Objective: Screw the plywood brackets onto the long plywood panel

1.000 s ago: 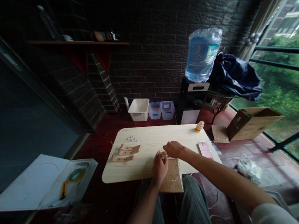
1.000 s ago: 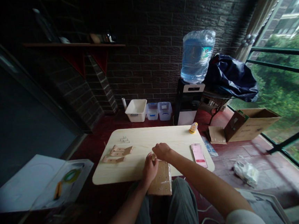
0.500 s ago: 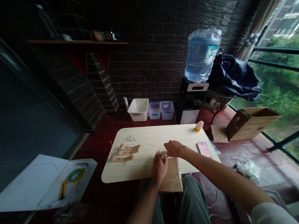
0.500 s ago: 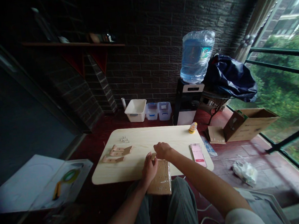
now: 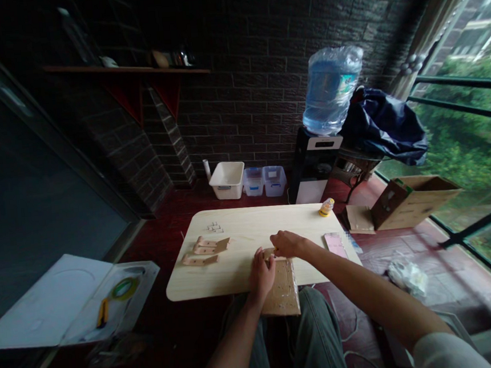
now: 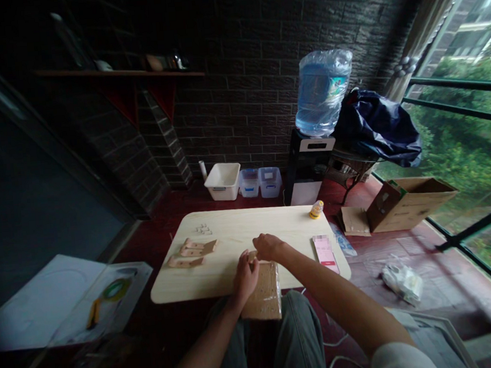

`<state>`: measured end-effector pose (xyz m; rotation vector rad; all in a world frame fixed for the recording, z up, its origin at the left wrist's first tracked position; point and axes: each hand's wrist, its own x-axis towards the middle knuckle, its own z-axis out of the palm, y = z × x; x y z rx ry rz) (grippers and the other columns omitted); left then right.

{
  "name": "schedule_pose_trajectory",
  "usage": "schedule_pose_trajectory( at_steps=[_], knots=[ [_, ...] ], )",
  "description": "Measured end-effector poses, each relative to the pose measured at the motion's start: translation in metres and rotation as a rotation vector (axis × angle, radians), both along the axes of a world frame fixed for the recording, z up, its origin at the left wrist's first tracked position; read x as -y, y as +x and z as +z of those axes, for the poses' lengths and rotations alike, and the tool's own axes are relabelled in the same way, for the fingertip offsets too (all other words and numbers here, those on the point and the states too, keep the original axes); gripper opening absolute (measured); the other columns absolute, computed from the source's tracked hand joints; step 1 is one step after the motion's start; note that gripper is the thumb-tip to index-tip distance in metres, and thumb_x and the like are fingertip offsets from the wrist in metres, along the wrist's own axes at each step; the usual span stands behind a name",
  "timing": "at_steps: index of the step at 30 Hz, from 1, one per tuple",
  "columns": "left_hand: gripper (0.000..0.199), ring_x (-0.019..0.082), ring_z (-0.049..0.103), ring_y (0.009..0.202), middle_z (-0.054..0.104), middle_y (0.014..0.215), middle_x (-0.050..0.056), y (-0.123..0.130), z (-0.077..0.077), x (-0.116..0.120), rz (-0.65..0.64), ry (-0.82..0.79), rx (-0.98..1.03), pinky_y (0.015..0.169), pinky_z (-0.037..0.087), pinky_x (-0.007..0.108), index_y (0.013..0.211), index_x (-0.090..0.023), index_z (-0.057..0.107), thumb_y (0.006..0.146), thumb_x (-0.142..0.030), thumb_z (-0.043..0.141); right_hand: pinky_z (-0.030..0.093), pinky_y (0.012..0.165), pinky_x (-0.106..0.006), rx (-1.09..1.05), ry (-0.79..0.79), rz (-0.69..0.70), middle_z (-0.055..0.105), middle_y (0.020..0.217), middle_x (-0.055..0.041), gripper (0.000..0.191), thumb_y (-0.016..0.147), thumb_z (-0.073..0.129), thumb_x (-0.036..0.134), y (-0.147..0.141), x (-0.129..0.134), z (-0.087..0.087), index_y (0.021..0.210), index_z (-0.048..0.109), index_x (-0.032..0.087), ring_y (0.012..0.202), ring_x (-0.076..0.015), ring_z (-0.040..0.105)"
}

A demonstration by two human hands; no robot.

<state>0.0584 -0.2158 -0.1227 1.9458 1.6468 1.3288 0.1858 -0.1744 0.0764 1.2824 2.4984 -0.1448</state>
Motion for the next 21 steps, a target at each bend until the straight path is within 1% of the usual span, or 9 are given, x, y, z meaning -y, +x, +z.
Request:
schedule_pose_trajectory(
  at_steps=[4, 7, 10, 12, 17, 21],
  knots=[
    [0.042, 0.029, 0.055, 0.129, 0.057, 0.136, 0.015, 0.000, 0.002, 0.001, -0.006, -0.001, 0.012, 0.105, 0.050, 0.049, 0.134, -0.021, 0.047, 0.095, -0.035, 0.050, 0.055, 0.079, -0.033, -0.004, 0.008, -0.045, 0.072, 0.108, -0.0224, 0.036, 0.091, 0.059, 0.035, -0.002, 0.003, 0.003, 0.112, 0.065, 0.006, 0.100, -0.0284, 0.072],
    [0.042, 0.029, 0.055, 0.128, 0.057, 0.136, 0.015, 0.000, 0.002, 0.001, -0.003, 0.000, 0.017, 0.104, 0.051, 0.049, 0.134, -0.021, 0.047, 0.094, -0.034, 0.051, 0.056, 0.076, -0.034, -0.017, 0.013, -0.091, 0.072, 0.108, -0.0215, 0.038, 0.089, 0.059, 0.037, -0.004, 0.006, 0.006, 0.114, 0.063, 0.009, 0.097, -0.0289, 0.072],
    [0.041, 0.029, 0.055, 0.128, 0.057, 0.135, 0.015, 0.001, 0.000, 0.000, -0.003, 0.000, 0.010, 0.103, 0.051, 0.049, 0.133, -0.021, 0.047, 0.094, -0.033, 0.051, 0.056, 0.074, -0.036, -0.011, 0.006, -0.086, 0.073, 0.106, -0.0195, 0.047, 0.086, 0.062, 0.042, -0.004, 0.009, 0.009, 0.121, 0.060, 0.011, 0.095, -0.0306, 0.072],
    [0.040, 0.028, 0.056, 0.128, 0.058, 0.134, 0.015, 0.001, -0.001, 0.000, -0.003, 0.000, 0.008, 0.103, 0.051, 0.049, 0.132, -0.021, 0.048, 0.094, -0.033, 0.051, 0.057, 0.073, -0.037, -0.009, 0.008, -0.063, 0.073, 0.106, -0.0183, 0.049, 0.085, 0.062, 0.043, -0.003, 0.010, 0.009, 0.123, 0.058, 0.012, 0.095, -0.0311, 0.072],
    [0.037, 0.028, 0.057, 0.127, 0.059, 0.132, 0.014, 0.000, -0.003, -0.002, -0.016, 0.028, 0.025, 0.104, 0.050, 0.050, 0.129, -0.022, 0.050, 0.094, -0.034, 0.052, 0.056, 0.076, -0.035, -0.003, 0.021, -0.023, 0.073, 0.109, -0.0165, 0.031, 0.090, 0.054, 0.028, -0.001, 0.010, 0.010, 0.118, 0.060, 0.016, 0.099, -0.0278, 0.072],
    [0.039, 0.029, 0.055, 0.129, 0.058, 0.134, 0.015, 0.000, -0.002, -0.002, -0.014, 0.005, 0.013, 0.105, 0.050, 0.050, 0.131, -0.021, 0.048, 0.095, -0.035, 0.051, 0.055, 0.078, -0.036, -0.001, 0.033, -0.013, 0.072, 0.110, -0.0175, 0.028, 0.091, 0.054, 0.026, -0.002, 0.011, 0.011, 0.116, 0.061, 0.015, 0.101, -0.0280, 0.071]
  ],
)
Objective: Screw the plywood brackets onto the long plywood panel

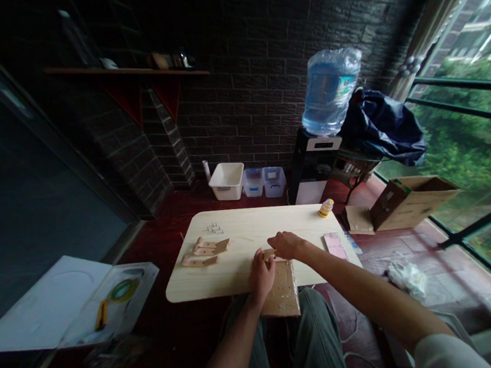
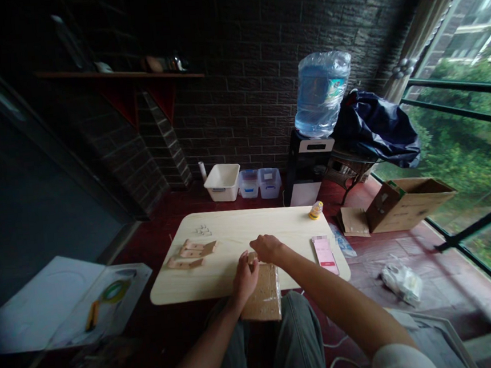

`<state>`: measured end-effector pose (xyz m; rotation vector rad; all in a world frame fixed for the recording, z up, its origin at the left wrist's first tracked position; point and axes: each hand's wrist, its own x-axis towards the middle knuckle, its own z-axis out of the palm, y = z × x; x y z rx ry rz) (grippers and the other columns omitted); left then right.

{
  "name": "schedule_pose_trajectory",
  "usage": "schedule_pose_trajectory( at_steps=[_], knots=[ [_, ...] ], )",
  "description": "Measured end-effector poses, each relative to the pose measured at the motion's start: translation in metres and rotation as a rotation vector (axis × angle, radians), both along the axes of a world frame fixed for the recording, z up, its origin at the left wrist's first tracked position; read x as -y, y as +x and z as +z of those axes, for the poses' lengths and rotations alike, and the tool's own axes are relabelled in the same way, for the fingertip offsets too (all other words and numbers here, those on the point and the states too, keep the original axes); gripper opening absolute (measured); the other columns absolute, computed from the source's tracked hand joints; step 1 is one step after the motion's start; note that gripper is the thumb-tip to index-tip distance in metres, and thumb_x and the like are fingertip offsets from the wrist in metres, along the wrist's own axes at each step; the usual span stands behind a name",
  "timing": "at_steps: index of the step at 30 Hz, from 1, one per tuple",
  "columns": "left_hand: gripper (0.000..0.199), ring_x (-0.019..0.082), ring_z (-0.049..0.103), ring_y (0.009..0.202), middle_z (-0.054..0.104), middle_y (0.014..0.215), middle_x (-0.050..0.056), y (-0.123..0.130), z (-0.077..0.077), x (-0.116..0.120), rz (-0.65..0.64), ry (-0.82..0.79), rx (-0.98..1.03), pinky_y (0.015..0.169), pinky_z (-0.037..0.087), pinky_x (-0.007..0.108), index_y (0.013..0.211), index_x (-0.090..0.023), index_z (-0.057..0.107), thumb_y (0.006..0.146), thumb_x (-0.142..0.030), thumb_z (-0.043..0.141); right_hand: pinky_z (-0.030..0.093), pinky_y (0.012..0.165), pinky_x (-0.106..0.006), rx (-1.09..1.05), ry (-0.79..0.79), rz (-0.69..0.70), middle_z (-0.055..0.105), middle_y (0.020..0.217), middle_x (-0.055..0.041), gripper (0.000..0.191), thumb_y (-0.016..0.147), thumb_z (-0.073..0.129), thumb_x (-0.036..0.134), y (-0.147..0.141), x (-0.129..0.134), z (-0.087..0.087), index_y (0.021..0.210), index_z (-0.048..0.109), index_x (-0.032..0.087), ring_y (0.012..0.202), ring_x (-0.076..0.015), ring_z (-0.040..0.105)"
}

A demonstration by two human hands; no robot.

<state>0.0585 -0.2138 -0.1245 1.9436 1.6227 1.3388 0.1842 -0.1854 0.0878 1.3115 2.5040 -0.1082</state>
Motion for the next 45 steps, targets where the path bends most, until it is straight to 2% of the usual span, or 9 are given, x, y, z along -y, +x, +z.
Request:
schedule_pose_trajectory(
  at_steps=[7, 14, 18, 24, 29, 39, 45],
  knots=[
    [0.040, 0.029, 0.054, 0.129, 0.057, 0.136, 0.015, 0.000, 0.002, 0.001, 0.005, 0.002, 0.008, 0.106, 0.049, 0.050, 0.132, -0.021, 0.048, 0.094, -0.033, 0.051, 0.055, 0.079, -0.035, -0.013, 0.023, -0.049, 0.071, 0.112, -0.0189, 0.029, 0.091, 0.058, 0.027, -0.006, 0.001, -0.004, 0.116, 0.060, 0.013, 0.100, -0.0279, 0.071],
    [0.041, 0.029, 0.055, 0.128, 0.058, 0.134, 0.015, 0.000, 0.004, 0.001, -0.015, -0.012, 0.012, 0.105, 0.050, 0.050, 0.133, -0.022, 0.047, 0.093, -0.031, 0.052, 0.056, 0.075, -0.036, -0.003, 0.030, -0.092, 0.071, 0.108, -0.0208, 0.036, 0.089, 0.060, 0.036, -0.010, 0.000, -0.008, 0.116, 0.059, 0.012, 0.097, -0.0298, 0.072],
    [0.040, 0.028, 0.056, 0.127, 0.058, 0.133, 0.015, -0.001, 0.003, 0.002, -0.022, -0.007, 0.020, 0.105, 0.049, 0.049, 0.132, -0.023, 0.048, 0.093, -0.031, 0.054, 0.056, 0.075, -0.038, -0.004, -0.006, -0.037, 0.072, 0.108, -0.0184, 0.044, 0.087, 0.060, 0.039, -0.006, 0.000, -0.007, 0.123, 0.056, 0.013, 0.097, -0.0306, 0.072],
    [0.036, 0.028, 0.056, 0.127, 0.059, 0.132, 0.015, -0.001, 0.002, 0.001, -0.010, 0.014, 0.005, 0.106, 0.049, 0.051, 0.130, -0.021, 0.050, 0.095, -0.032, 0.050, 0.055, 0.078, -0.037, 0.016, -0.011, -0.002, 0.072, 0.110, -0.0165, 0.031, 0.090, 0.054, 0.028, -0.002, -0.001, -0.001, 0.118, 0.061, 0.015, 0.100, -0.0290, 0.071],
    [0.040, 0.029, 0.055, 0.128, 0.057, 0.135, 0.016, 0.000, 0.002, 0.001, 0.007, -0.023, -0.002, 0.104, 0.050, 0.049, 0.132, -0.020, 0.049, 0.095, -0.036, 0.050, 0.055, 0.079, -0.037, 0.021, 0.028, -0.027, 0.072, 0.110, -0.0155, 0.026, 0.092, 0.056, 0.031, -0.002, -0.001, 0.004, 0.111, 0.065, 0.016, 0.101, -0.0285, 0.071],
    [0.043, 0.029, 0.056, 0.127, 0.058, 0.134, 0.015, 0.001, 0.002, 0.001, 0.005, -0.017, 0.011, 0.105, 0.050, 0.049, 0.134, -0.021, 0.047, 0.094, -0.034, 0.052, 0.054, 0.080, -0.037, -0.018, 0.041, -0.077, 0.072, 0.110, -0.0191, 0.026, 0.094, 0.053, 0.029, -0.005, 0.000, -0.005, 0.113, 0.063, 0.014, 0.100, -0.0283, 0.071],
    [0.042, 0.029, 0.055, 0.128, 0.058, 0.134, 0.015, 0.000, -0.003, 0.000, 0.007, 0.001, -0.004, 0.104, 0.051, 0.049, 0.134, -0.021, 0.047, 0.094, -0.033, 0.052, 0.056, 0.076, -0.039, -0.009, 0.027, -0.021, 0.072, 0.109, -0.0176, 0.040, 0.088, 0.059, 0.033, -0.002, -0.001, -0.008, 0.124, 0.055, 0.015, 0.097, -0.0306, 0.072]
  ],
)
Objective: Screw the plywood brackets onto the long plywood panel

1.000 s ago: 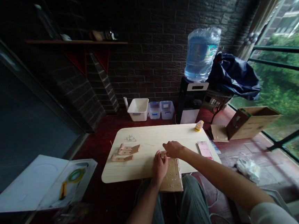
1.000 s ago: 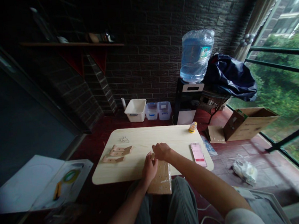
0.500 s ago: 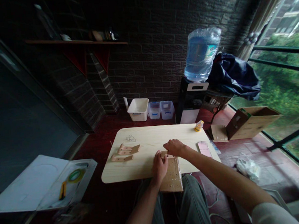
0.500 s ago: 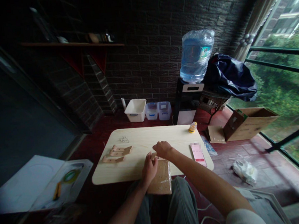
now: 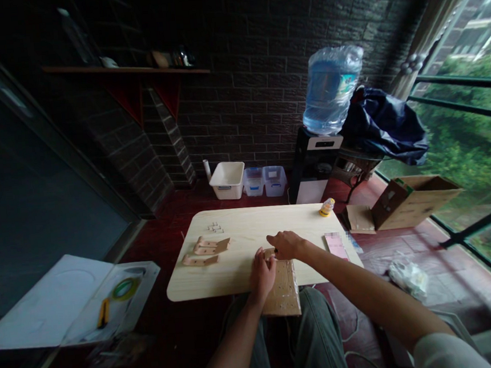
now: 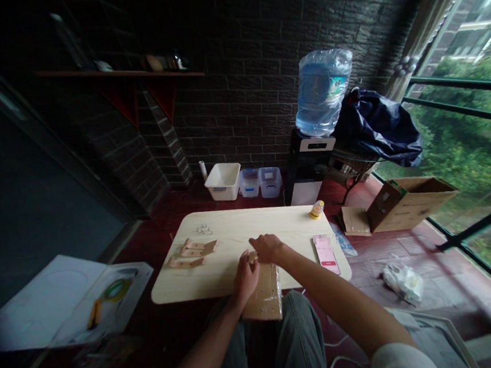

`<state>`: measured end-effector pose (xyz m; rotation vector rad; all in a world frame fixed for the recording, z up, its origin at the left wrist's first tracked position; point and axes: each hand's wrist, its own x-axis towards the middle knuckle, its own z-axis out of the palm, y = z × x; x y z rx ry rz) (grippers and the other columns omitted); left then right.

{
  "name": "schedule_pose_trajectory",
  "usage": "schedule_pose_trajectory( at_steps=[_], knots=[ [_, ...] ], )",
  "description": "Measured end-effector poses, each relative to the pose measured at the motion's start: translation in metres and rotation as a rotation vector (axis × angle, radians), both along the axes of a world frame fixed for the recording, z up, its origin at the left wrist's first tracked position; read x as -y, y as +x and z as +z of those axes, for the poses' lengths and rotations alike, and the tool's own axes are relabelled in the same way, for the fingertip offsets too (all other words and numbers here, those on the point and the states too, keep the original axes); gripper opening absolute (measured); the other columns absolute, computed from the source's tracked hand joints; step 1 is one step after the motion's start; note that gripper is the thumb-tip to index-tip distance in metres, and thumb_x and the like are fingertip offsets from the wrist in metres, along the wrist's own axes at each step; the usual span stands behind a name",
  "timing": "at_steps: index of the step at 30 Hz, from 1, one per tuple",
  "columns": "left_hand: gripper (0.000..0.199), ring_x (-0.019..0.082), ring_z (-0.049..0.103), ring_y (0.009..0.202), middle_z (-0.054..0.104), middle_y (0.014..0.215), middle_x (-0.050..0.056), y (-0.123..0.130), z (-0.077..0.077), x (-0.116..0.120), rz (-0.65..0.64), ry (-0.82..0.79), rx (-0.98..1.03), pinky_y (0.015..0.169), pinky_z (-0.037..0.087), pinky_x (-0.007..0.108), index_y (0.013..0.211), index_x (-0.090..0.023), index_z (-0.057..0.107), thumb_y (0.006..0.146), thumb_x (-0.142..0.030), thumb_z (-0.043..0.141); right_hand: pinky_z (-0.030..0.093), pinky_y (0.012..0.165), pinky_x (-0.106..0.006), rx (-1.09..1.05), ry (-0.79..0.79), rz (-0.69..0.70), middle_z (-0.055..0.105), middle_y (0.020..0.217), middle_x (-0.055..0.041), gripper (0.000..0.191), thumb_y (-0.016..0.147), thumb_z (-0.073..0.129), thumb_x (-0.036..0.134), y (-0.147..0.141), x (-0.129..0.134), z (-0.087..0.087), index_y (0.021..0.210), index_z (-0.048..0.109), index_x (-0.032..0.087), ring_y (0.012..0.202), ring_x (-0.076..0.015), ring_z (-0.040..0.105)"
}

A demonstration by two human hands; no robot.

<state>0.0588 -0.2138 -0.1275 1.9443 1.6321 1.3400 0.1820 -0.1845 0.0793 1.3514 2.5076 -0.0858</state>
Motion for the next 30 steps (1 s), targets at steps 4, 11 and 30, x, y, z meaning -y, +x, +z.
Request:
schedule_pose_trajectory(
  at_steps=[4, 11, 30],
  knots=[
    [0.043, 0.030, 0.056, 0.127, 0.058, 0.134, 0.016, -0.0004, -0.0001, 0.0002, 0.005, 0.003, -0.007, 0.103, 0.051, 0.050, 0.135, -0.021, 0.046, 0.094, -0.033, 0.052, 0.056, 0.075, -0.039, 0.032, 0.001, 0.021, 0.072, 0.109, -0.0176, 0.034, 0.091, 0.054, 0.031, 0.0017, -0.0004, 0.0004, 0.120, 0.059, 0.014, 0.098, -0.0303, 0.072],
    [0.042, 0.030, 0.055, 0.128, 0.057, 0.135, 0.016, -0.0005, 0.0008, 0.0003, 0.009, -0.010, -0.019, 0.103, 0.051, 0.050, 0.134, -0.021, 0.047, 0.095, -0.035, 0.050, 0.055, 0.078, -0.036, 0.036, 0.016, 0.009, 0.071, 0.111, -0.0185, 0.027, 0.092, 0.055, 0.030, 0.0018, -0.0009, 0.0066, 0.112, 0.065, 0.014, 0.100, -0.0279, 0.071],
    [0.039, 0.028, 0.056, 0.127, 0.059, 0.132, 0.016, 0.0003, 0.0049, 0.0017, -0.009, -0.008, 0.015, 0.104, 0.050, 0.050, 0.131, -0.020, 0.049, 0.094, -0.033, 0.052, 0.055, 0.077, -0.038, 0.032, 0.004, 0.016, 0.073, 0.109, -0.0164, 0.027, 0.093, 0.052, 0.029, 0.0004, 0.0001, 0.0084, 0.114, 0.063, 0.017, 0.099, -0.0280, 0.071]
  ],
)
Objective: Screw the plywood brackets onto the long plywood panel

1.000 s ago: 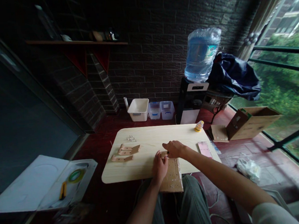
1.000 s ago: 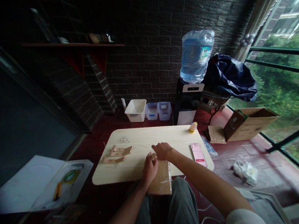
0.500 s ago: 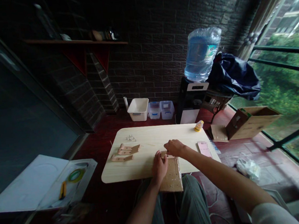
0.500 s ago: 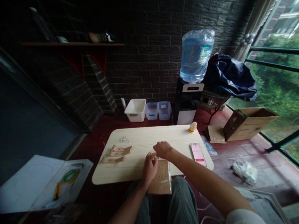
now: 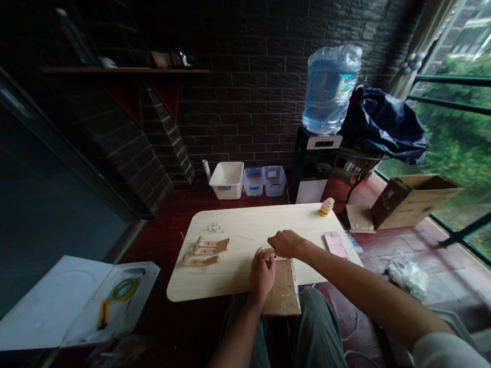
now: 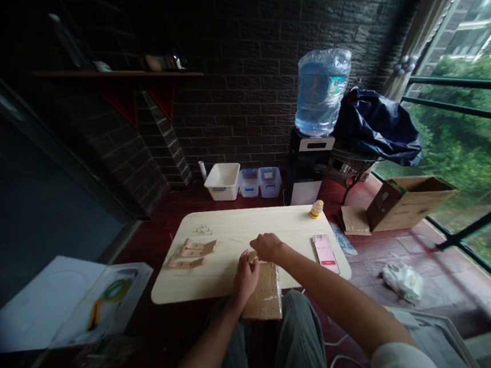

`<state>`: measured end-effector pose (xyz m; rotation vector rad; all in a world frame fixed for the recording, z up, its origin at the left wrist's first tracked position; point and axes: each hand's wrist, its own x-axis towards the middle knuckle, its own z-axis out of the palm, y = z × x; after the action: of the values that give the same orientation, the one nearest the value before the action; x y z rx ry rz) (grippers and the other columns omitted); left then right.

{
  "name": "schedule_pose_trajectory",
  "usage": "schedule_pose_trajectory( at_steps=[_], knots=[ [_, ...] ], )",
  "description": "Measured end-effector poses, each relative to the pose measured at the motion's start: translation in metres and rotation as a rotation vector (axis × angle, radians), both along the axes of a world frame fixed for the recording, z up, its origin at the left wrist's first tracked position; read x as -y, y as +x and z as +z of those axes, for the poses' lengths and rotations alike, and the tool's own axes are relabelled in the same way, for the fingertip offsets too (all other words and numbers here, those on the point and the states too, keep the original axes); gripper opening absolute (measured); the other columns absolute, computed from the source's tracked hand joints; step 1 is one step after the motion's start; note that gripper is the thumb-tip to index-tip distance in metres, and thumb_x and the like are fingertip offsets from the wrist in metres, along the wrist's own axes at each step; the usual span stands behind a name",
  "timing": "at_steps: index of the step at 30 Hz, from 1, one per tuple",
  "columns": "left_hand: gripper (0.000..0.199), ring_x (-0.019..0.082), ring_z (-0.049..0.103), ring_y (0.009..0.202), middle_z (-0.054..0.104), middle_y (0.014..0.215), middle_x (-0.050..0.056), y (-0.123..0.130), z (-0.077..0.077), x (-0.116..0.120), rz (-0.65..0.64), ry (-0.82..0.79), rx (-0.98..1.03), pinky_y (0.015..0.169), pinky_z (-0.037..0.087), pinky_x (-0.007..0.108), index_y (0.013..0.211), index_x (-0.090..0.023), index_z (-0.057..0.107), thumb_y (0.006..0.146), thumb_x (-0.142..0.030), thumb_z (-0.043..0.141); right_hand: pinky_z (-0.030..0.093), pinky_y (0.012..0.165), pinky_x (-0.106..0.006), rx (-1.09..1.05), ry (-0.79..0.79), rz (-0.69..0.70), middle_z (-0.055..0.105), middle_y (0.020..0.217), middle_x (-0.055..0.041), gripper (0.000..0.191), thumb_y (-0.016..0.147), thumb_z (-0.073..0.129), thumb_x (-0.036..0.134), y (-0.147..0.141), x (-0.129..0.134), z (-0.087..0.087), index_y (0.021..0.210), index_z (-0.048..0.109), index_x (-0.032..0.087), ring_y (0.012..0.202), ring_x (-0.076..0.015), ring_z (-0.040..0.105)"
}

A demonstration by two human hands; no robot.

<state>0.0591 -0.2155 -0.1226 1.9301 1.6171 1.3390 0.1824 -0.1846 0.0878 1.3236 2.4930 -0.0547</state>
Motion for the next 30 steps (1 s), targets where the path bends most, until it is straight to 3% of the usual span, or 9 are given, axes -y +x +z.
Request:
schedule_pose_trajectory(
  at_steps=[11, 18, 24, 30],
  knots=[
    [0.043, 0.029, 0.056, 0.128, 0.057, 0.135, 0.017, 0.0006, 0.0020, 0.0003, 0.018, -0.036, -0.023, 0.103, 0.051, 0.049, 0.134, -0.019, 0.047, 0.095, -0.035, 0.051, 0.055, 0.080, -0.037, -0.023, 0.032, -0.068, 0.072, 0.111, -0.0187, 0.026, 0.094, 0.054, 0.031, -0.0020, 0.0024, -0.0029, 0.110, 0.065, 0.014, 0.100, -0.0284, 0.071],
    [0.043, 0.030, 0.055, 0.128, 0.058, 0.134, 0.017, 0.0007, 0.0005, -0.0004, 0.012, -0.013, -0.013, 0.102, 0.051, 0.050, 0.134, -0.019, 0.046, 0.093, -0.032, 0.052, 0.055, 0.077, -0.040, -0.018, 0.018, -0.053, 0.072, 0.110, -0.0179, 0.039, 0.090, 0.057, 0.036, -0.0027, 0.0033, -0.0057, 0.122, 0.057, 0.015, 0.097, -0.0302, 0.072],
    [0.041, 0.029, 0.056, 0.128, 0.058, 0.134, 0.017, 0.0004, 0.0026, 0.0011, 0.015, -0.012, -0.021, 0.104, 0.051, 0.049, 0.133, -0.019, 0.047, 0.095, -0.034, 0.051, 0.055, 0.078, -0.039, -0.001, 0.022, -0.004, 0.072, 0.111, -0.0176, 0.028, 0.094, 0.053, 0.029, -0.0005, 0.0017, -0.0019, 0.116, 0.061, 0.015, 0.099, -0.0285, 0.072],
    [0.043, 0.029, 0.056, 0.127, 0.058, 0.134, 0.017, 0.0010, 0.0031, 0.0010, 0.024, -0.022, -0.013, 0.103, 0.051, 0.050, 0.135, -0.020, 0.047, 0.095, -0.035, 0.051, 0.055, 0.079, -0.037, -0.013, 0.024, -0.057, 0.072, 0.110, -0.0188, 0.029, 0.094, 0.055, 0.035, -0.0001, 0.0030, -0.0037, 0.113, 0.062, 0.014, 0.099, -0.0286, 0.071]
  ],
)
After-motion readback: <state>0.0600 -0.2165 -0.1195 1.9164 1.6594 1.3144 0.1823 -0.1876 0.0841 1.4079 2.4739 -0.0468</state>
